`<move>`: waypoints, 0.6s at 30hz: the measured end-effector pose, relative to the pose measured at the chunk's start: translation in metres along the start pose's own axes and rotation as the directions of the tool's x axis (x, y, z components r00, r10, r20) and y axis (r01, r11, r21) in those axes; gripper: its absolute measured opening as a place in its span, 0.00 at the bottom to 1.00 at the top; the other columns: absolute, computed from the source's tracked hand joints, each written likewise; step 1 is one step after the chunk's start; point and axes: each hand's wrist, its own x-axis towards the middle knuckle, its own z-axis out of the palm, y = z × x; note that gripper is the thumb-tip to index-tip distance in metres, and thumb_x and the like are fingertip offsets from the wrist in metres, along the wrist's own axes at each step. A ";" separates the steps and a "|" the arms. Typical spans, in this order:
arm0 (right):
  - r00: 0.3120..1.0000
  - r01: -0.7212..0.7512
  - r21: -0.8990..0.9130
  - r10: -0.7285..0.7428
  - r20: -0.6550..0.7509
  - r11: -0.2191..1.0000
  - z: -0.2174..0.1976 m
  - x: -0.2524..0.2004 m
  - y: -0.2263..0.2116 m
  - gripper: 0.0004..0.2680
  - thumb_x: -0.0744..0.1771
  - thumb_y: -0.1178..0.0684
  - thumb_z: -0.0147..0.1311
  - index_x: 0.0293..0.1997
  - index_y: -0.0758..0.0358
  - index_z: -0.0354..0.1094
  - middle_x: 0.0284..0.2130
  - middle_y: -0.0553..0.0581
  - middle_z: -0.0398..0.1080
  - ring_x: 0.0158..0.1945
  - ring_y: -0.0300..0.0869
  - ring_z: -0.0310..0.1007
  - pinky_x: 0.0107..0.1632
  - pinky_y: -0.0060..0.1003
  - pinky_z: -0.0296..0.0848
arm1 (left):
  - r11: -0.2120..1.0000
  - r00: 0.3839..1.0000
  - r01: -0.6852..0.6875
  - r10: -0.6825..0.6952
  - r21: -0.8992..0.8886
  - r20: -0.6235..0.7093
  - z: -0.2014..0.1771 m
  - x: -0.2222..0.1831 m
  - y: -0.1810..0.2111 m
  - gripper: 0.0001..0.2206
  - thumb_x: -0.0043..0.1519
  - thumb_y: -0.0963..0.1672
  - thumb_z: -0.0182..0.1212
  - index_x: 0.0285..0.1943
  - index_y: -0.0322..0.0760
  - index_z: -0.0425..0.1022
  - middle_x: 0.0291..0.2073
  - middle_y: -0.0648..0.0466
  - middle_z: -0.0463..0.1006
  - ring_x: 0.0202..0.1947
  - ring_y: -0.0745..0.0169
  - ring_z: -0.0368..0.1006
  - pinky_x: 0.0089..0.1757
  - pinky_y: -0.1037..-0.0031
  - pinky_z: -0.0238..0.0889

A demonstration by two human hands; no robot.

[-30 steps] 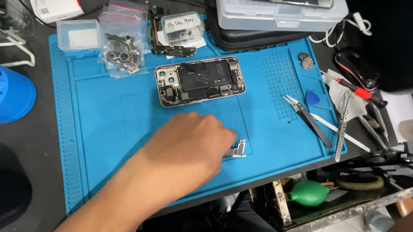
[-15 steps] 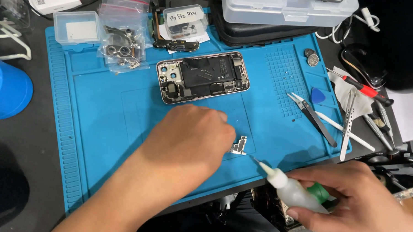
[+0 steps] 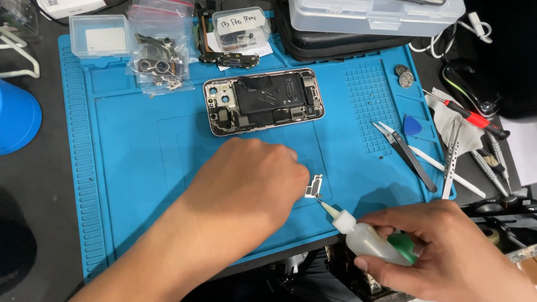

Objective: The technician applies adhesive to a small internal flex cable and uses tweezers to precisely position it within a smartphone chassis during a repair.

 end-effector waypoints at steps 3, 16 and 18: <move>0.999 0.036 -0.010 -0.036 -0.015 0.999 -0.002 0.002 -0.005 0.13 0.54 0.38 0.73 0.37 0.39 0.88 0.18 0.35 0.87 0.14 0.36 0.75 0.15 0.35 0.69 | 1.000 1.000 -0.003 0.003 0.017 -0.001 0.001 0.002 0.000 0.10 0.50 0.36 0.53 0.20 0.43 0.68 0.18 0.53 0.68 0.18 0.44 0.66 0.20 0.54 0.57; 1.000 0.013 0.023 -0.014 0.027 1.000 -0.006 0.004 -0.007 0.09 0.55 0.40 0.72 0.34 0.39 0.88 0.17 0.36 0.85 0.17 0.33 0.79 0.15 0.35 0.71 | 1.000 0.999 0.029 -0.029 -0.007 0.044 -0.003 0.001 0.001 0.09 0.53 0.37 0.52 0.20 0.44 0.66 0.17 0.52 0.67 0.18 0.44 0.64 0.22 0.53 0.54; 0.999 0.012 0.040 -0.013 0.031 0.999 -0.006 0.004 -0.005 0.10 0.55 0.39 0.73 0.34 0.40 0.89 0.17 0.37 0.86 0.17 0.33 0.79 0.16 0.37 0.70 | 0.999 0.997 0.047 -0.046 -0.019 0.063 -0.004 0.000 0.001 0.09 0.53 0.38 0.51 0.20 0.43 0.67 0.17 0.51 0.67 0.18 0.42 0.64 0.22 0.52 0.53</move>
